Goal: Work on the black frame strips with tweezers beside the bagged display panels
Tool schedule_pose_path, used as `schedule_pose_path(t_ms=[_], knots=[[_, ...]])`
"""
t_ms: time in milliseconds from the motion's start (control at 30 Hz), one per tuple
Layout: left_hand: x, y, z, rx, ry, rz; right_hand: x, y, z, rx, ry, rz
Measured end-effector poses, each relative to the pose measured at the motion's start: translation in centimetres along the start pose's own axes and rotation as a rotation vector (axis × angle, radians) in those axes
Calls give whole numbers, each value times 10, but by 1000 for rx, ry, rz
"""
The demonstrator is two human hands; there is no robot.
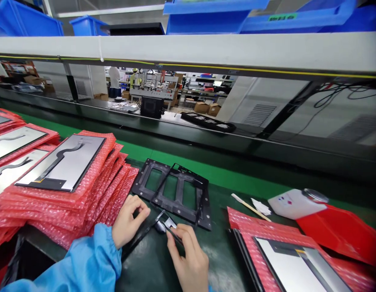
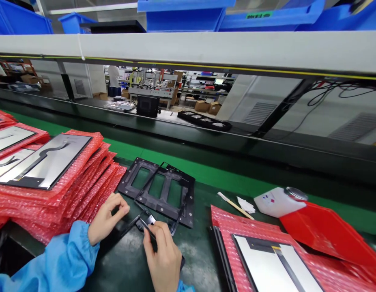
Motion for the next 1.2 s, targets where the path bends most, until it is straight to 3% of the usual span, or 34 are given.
schedule_pose_path(t_ms=[200,300,400,567,767,1000,1200], knots=[[-8,-9,3,-56,32,510,10,-3,3,28,105,78],[-8,-10,3,-59,39,584,17,-4,2,30,162,120],[-5,-1,0,-147,70,494,23,-4,1,34,224,164],[-3,34,-16,-377,33,203,26,-3,1,19,252,242],[4,42,-22,-293,-14,28,21,-4,1,14,199,186],[4,45,-23,-319,-81,-141,12,3,-2,-25,88,32],[1,49,-25,-277,-127,-252,4,9,-2,-71,54,48]])
Point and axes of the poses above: each hand's wrist, its own z-axis towards the middle knuckle, its own y-axis out of the palm, x = y × z, the point moved 8 cm from there along z, towards the middle knuckle, and after that the axes turned 8 degrees about y, right-handed, at the moved point
